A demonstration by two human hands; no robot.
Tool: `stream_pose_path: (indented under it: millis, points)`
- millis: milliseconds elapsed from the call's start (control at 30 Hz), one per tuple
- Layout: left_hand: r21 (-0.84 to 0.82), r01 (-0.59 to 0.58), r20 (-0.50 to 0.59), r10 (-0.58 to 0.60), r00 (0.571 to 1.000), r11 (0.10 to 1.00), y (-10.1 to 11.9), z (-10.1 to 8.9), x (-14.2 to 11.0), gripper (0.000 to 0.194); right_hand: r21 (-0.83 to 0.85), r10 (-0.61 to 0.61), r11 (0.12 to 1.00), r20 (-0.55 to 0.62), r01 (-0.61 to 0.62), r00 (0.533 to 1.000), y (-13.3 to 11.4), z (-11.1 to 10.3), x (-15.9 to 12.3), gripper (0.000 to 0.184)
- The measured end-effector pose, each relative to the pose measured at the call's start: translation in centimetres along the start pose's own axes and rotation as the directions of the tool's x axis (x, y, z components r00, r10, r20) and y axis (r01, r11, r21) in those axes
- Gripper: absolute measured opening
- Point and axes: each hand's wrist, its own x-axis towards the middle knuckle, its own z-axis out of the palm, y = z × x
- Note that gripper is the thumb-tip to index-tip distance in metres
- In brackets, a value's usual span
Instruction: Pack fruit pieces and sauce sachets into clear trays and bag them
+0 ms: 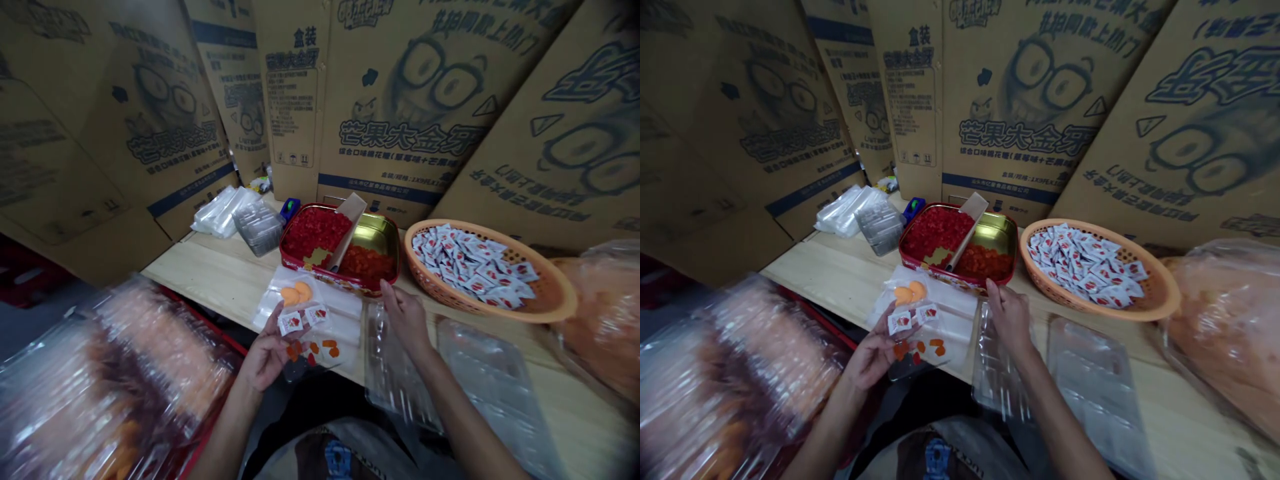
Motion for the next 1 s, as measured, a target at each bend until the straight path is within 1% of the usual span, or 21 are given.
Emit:
stream_pose_path:
  millis: [67, 133, 200, 267, 300, 333, 367, 433, 500, 600, 667, 733, 767, 800, 833, 867, 900, 933, 967, 1000]
  points:
    - [-0.009, 0.015, 0.017, -0.015, 1.0, 1.0, -0.3, 0.1, 0.1, 0.086, 0.098, -0.017, 0.995, 0.102, 0.007, 0.995, -2.8, -0.7, 1.0, 0.055]
    - [-0.026, 0.029, 0.036, -0.028, 0.999, 0.999, -0.7, 0.5, 0.2, 0.085, 0.084, -0.088, 0.994, 0.187, 0.073, 0.978, -6.1, -0.2, 1.8, 0.054]
    - [-0.054, 0.036, 0.043, -0.034, 0.999, 0.998, -1.2, 0.9, 0.3, 0.08, -0.033, -0.154, 0.985, 0.257, 0.168, 0.954, -9.2, 1.4, 2.4, 0.05]
    - [-0.092, 0.042, 0.016, -0.041, 0.999, 0.995, -1.6, 1.4, 0.4, 0.067, -0.164, -0.185, 0.957, 0.289, 0.239, 0.939, -11.6, 3.9, 2.7, 0.044]
    - [-0.115, 0.046, 0.004, -0.046, 0.999, 0.992, -1.8, 1.7, 0.4, 0.058, -0.214, -0.197, 0.94, 0.294, 0.265, 0.935, -12.3, 5.2, 2.7, 0.041]
    - [-0.135, 0.045, -0.002, -0.045, 0.999, 0.99, -2.0, 1.9, 0.4, 0.051, -0.25, -0.21, 0.925, 0.296, 0.288, 0.932, -12.8, 6.5, 2.7, 0.039]
    - [-0.147, 0.039, 0.0, -0.04, 0.999, 0.988, -2.2, 2.1, 0.4, 0.048, -0.271, -0.226, 0.912, 0.296, 0.309, 0.928, -13.0, 7.7, 2.6, 0.037]
    - [-0.13, 0.021, 0.011, -0.02, 1.0, 0.991, -2.6, 2.5, 0.4, 0.049, -0.291, -0.259, 0.894, 0.283, 0.34, 0.923, -13.1, 9.5, 2.4, 0.034]
    - [-0.069, -0.007, -0.009, 0.006, 1.0, 0.998, -3.0, 2.7, 0.4, 0.056, -0.295, -0.288, 0.885, 0.263, 0.361, 0.921, -13.0, 10.6, 2.2, 0.032]
    - [0.008, -0.015, -0.045, 0.015, 0.999, 1.0, -3.2, 2.8, 0.3, 0.07, -0.299, -0.295, 0.883, 0.244, 0.361, 0.924, -12.8, 10.8, 2.4, 0.031]
    - [0.019, -0.003, -0.056, 0.004, 0.998, 1.0, -3.1, 2.7, 0.3, 0.073, -0.283, -0.277, 0.897, 0.238, 0.339, 0.931, -12.4, 10.0, 2.6, 0.027]
    - [0.008, 0.006, -0.064, -0.005, 0.998, 1.0, -2.7, 2.4, 0.3, 0.073, -0.218, -0.233, 0.938, 0.187, 0.271, 0.954, -11.3, 8.4, 2.6, 0.022]
    - [0.002, 0.01, -0.067, -0.009, 0.998, 1.0, -2.4, 2.4, 0.3, 0.073, -0.141, -0.185, 0.969, 0.141, 0.205, 0.973, -10.5, 7.5, 2.3, 0.023]
    - [-0.002, 0.015, -0.064, -0.015, 0.998, 1.0, -2.2, 2.4, 0.3, 0.072, -0.019, -0.11, 0.994, 0.103, 0.112, 0.989, -9.7, 6.4, 1.9, 0.027]
    - [-0.004, 0.024, -0.054, -0.024, 0.998, 1.0, -2.0, 2.5, 0.3, 0.07, 0.148, -0.011, 0.989, 0.105, -0.005, 0.994, -8.7, 5.4, 1.4, 0.034]
    - [-0.002, 0.034, -0.037, -0.034, 0.999, 0.999, -1.9, 2.7, 0.4, 0.069, 0.341, 0.094, 0.928, 0.177, -0.151, 0.98, -7.7, 4.4, 0.6, 0.04]
    - [0.009, 0.043, -0.018, -0.043, 0.999, 0.999, -1.9, 3.1, 0.4, 0.068, 0.508, 0.165, 0.797, 0.336, -0.326, 0.927, -6.7, 3.5, -0.2, 0.042]
    - [0.029, 0.048, 0.001, -0.048, 0.999, 0.998, -1.9, 3.6, 0.5, 0.068, 0.6, 0.174, 0.63, 0.51, -0.493, 0.842, -5.8, 2.6, -1.1, 0.041]
    - [0.061, 0.047, 0.018, -0.049, 0.999, 0.997, -2.0, 4.2, 0.6, 0.067, 0.628, 0.154, 0.454, 0.644, -0.633, 0.749, -4.9, 1.9, -2.0, 0.038]
    - [0.113, 0.047, 0.03, -0.051, 0.998, 0.992, -2.1, 4.7, 0.8, 0.063, 0.619, 0.125, 0.301, 0.728, -0.725, 0.674, -4.1, 1.3, -2.8, 0.034]
